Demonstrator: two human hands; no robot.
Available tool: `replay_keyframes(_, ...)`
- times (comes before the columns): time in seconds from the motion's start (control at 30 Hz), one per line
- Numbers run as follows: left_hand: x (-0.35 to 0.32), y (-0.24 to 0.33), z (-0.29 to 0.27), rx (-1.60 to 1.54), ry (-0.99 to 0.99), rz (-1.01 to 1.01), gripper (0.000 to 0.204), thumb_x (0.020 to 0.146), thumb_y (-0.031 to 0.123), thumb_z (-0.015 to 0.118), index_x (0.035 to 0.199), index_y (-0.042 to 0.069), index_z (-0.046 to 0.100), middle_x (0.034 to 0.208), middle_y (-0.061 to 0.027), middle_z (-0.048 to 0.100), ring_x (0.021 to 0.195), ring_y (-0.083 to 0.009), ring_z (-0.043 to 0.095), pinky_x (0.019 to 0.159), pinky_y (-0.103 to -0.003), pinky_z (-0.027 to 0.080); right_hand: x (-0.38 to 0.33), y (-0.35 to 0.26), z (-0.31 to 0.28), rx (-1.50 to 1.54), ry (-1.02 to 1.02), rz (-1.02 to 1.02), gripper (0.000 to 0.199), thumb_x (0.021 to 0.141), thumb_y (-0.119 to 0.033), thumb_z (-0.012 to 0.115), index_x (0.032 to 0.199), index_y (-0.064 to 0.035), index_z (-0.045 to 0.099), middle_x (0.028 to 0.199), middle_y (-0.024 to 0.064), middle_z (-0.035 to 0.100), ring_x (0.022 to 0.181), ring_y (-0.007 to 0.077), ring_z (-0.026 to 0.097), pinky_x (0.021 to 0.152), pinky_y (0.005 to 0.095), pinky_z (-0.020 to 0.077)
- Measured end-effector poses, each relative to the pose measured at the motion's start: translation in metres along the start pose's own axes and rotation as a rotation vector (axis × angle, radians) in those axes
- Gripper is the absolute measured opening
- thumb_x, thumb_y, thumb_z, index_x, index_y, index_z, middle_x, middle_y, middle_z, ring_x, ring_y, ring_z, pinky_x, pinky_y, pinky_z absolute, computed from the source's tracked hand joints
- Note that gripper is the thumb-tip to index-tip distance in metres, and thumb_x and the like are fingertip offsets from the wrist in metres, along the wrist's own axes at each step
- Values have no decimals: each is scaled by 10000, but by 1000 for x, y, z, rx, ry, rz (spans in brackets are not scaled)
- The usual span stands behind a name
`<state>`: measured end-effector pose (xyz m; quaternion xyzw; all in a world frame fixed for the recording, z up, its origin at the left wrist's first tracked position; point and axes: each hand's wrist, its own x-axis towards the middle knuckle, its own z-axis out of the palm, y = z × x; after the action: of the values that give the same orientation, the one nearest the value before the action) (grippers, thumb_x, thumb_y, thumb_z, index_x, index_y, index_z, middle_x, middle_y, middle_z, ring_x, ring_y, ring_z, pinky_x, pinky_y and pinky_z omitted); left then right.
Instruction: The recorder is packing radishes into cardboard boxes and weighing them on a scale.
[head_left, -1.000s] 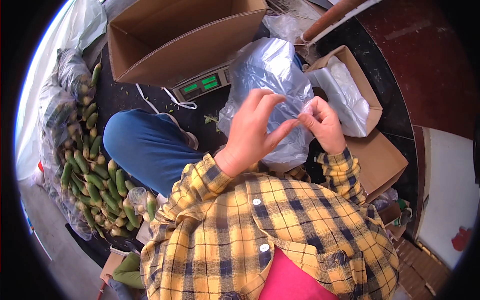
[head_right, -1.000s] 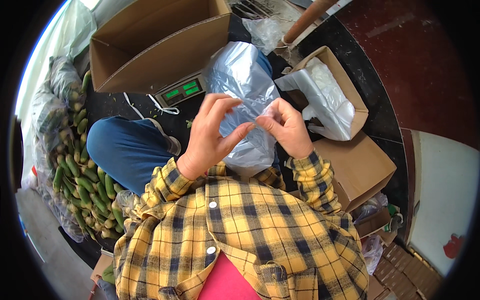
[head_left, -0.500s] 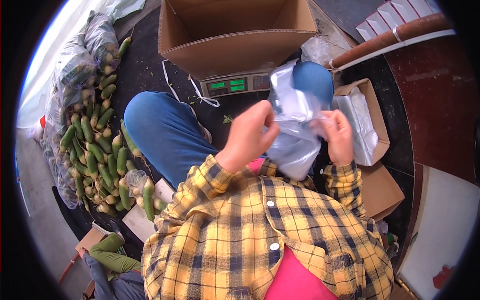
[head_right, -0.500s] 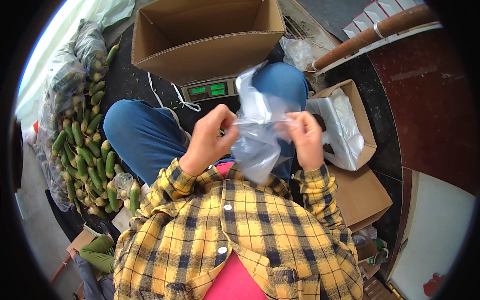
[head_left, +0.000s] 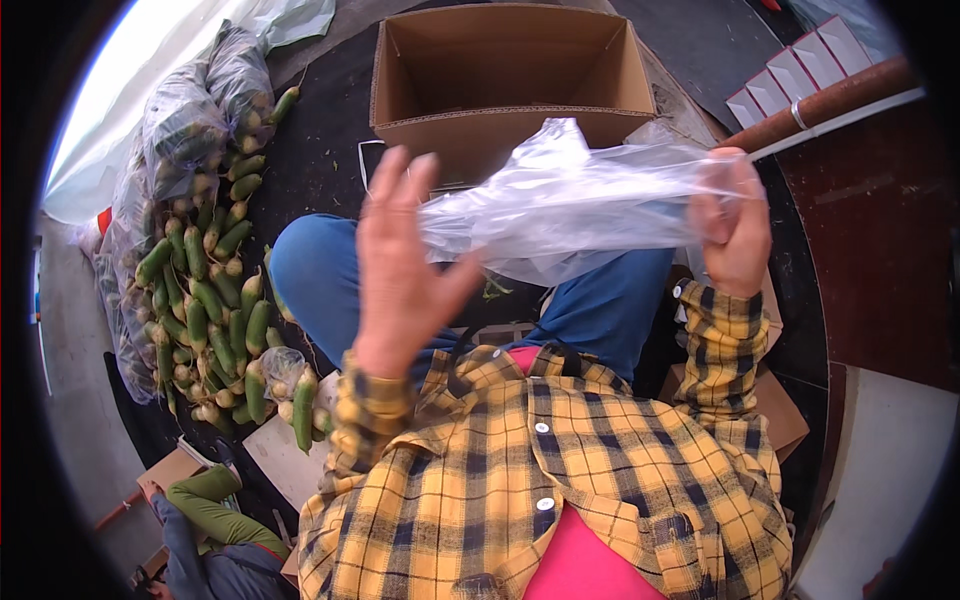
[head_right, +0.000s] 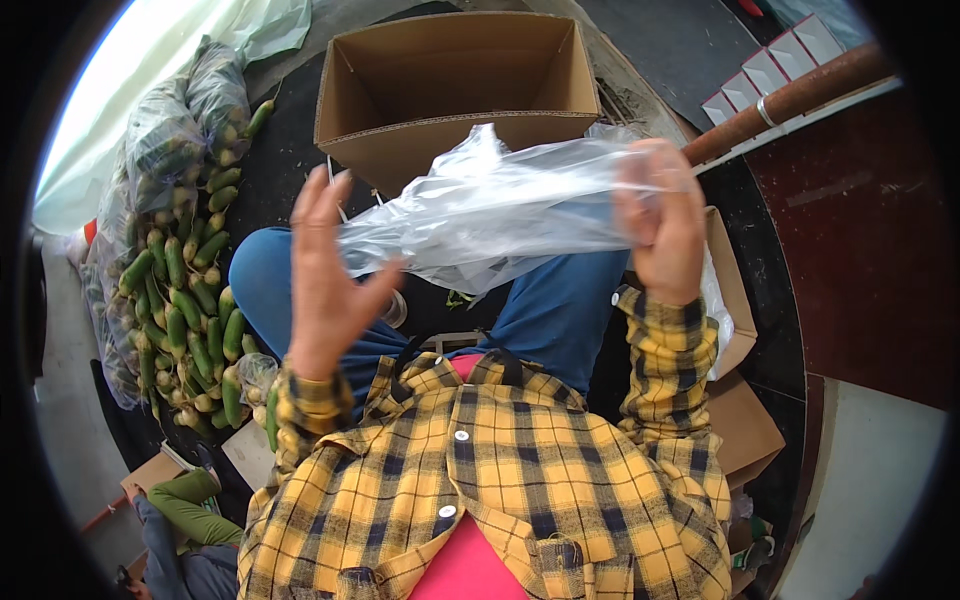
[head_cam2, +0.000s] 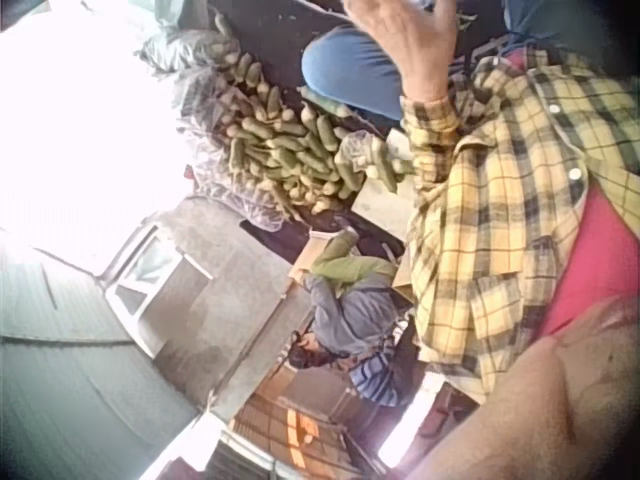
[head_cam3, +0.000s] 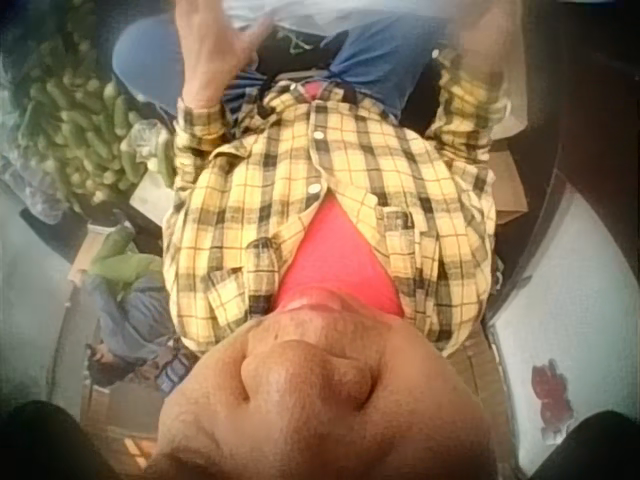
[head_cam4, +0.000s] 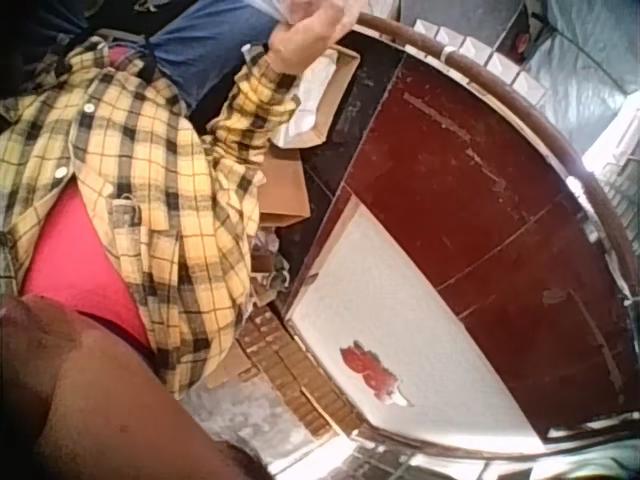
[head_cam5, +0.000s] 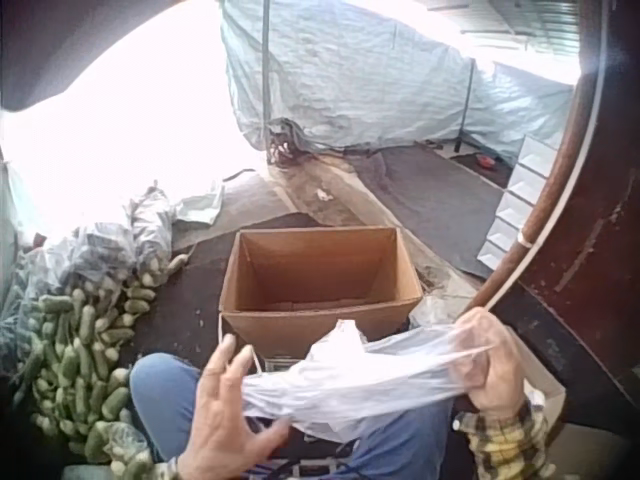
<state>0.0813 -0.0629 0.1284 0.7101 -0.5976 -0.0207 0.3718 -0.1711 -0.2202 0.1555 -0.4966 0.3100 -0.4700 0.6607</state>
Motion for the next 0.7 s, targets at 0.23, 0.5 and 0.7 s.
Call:
replay_keyframes(0.23, 29, -21, 38, -82, 161, -1, 262, 770, -38, 501, 1009, 44, 571, 821, -159, 627, 788, -332, 629, 664, -376, 505, -14, -31, 65, -935, -626, -23, 154, 839, -177, 586, 884, -34, 551, 685, 46, 497, 584, 136, 482, 552, 261, 401)
replay_keyframes(0.5, 58, -62, -5, -353, 204, -231, 256, 777, -43, 473, 1012, -3, 565, 797, -143, 623, 701, -199, 612, 668, -287, 481, 18, -33, -17, -1293, -71, -264, 69, 817, -72, 606, 869, -32, 586, 731, 57, 537, 621, 157, 510, 584, 284, 430)
replay_keyframes(0.7, 96, -69, -24, -278, 360, -200, 217, 781, 26, 495, 976, -18, 580, 765, -117, 616, 687, -153, 570, 653, -270, 454, 71, -53, -16, -1425, 116, -655, 130, 831, -110, 609, 940, -41, 592, 774, 69, 564, 659, 198, 533, 622, 309, 451)
